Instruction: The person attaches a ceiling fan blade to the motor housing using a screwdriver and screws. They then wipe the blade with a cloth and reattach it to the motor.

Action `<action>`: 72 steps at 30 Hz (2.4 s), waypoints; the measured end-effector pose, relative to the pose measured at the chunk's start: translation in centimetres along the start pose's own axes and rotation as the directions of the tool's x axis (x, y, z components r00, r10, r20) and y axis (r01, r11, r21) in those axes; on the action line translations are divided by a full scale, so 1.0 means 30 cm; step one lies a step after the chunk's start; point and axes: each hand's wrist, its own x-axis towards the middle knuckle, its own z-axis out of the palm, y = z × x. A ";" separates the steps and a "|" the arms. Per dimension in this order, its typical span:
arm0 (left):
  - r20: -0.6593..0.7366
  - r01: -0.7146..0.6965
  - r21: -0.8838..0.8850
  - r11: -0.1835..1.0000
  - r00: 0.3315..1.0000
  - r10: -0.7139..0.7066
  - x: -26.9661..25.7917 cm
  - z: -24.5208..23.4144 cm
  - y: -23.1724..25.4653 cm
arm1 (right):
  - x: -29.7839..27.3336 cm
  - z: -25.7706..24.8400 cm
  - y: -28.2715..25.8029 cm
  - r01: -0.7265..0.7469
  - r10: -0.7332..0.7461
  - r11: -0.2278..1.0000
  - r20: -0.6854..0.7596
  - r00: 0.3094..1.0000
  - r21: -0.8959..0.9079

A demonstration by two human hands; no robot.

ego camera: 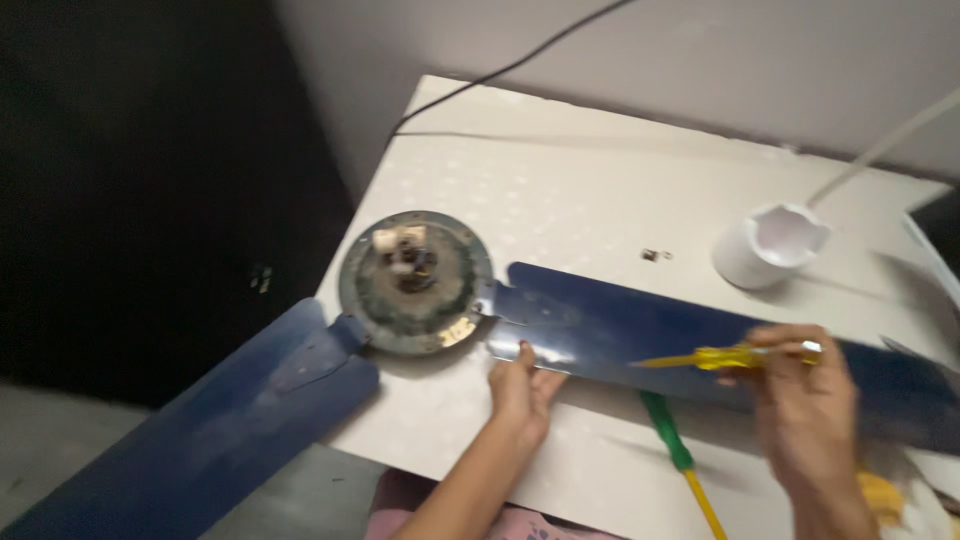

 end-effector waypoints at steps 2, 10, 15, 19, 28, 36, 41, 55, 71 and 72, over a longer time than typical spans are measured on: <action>0.015 0.006 -0.004 1.000 1.000 -0.006 0.001 -0.010 0.003 | 0.054 0.153 0.003 0.031 -0.035 0.999 0.180 0.983 0.025; 0.018 0.064 0.074 0.995 0.998 -0.066 -0.030 -0.041 0.010 | 0.279 0.622 0.047 0.224 -0.097 0.943 0.441 0.892 -0.246; 0.035 0.123 0.026 0.992 0.992 -0.124 -0.046 -0.054 0.007 | 0.299 0.684 0.070 0.294 -0.076 0.832 0.428 0.901 -0.471; 0.013 0.130 0.074 0.989 0.991 -0.131 -0.035 -0.068 -0.007 | 0.279 0.688 0.098 0.297 -0.057 0.815 0.441 0.896 -0.497; 0.039 0.147 0.088 0.985 0.988 -0.150 -0.067 -0.049 0.012 | 0.315 0.653 0.091 0.248 0.061 0.841 0.540 0.839 -0.480; 0.010 0.159 0.085 0.984 0.987 -0.161 -0.081 -0.040 0.031 | 0.341 0.667 0.050 0.299 0.105 0.808 0.624 0.775 -0.507; -0.028 0.174 0.125 0.977 0.985 -0.172 -0.074 -0.041 0.027 | 0.335 0.654 0.050 0.304 0.120 0.786 0.615 0.779 -0.538; -0.001 0.216 0.092 0.972 0.976 -0.217 -0.091 -0.025 0.060 | 0.414 0.700 0.027 0.377 0.161 0.750 0.703 0.692 -0.543; -0.020 0.244 0.108 0.964 0.970 -0.243 -0.062 -0.038 0.033 | 0.482 0.775 -0.021 0.314 0.343 0.800 0.819 0.460 -0.511; -0.021 0.245 0.111 0.963 0.970 -0.244 -0.060 -0.040 0.031 | 0.468 0.778 -0.013 0.320 0.296 0.818 0.826 0.480 -0.479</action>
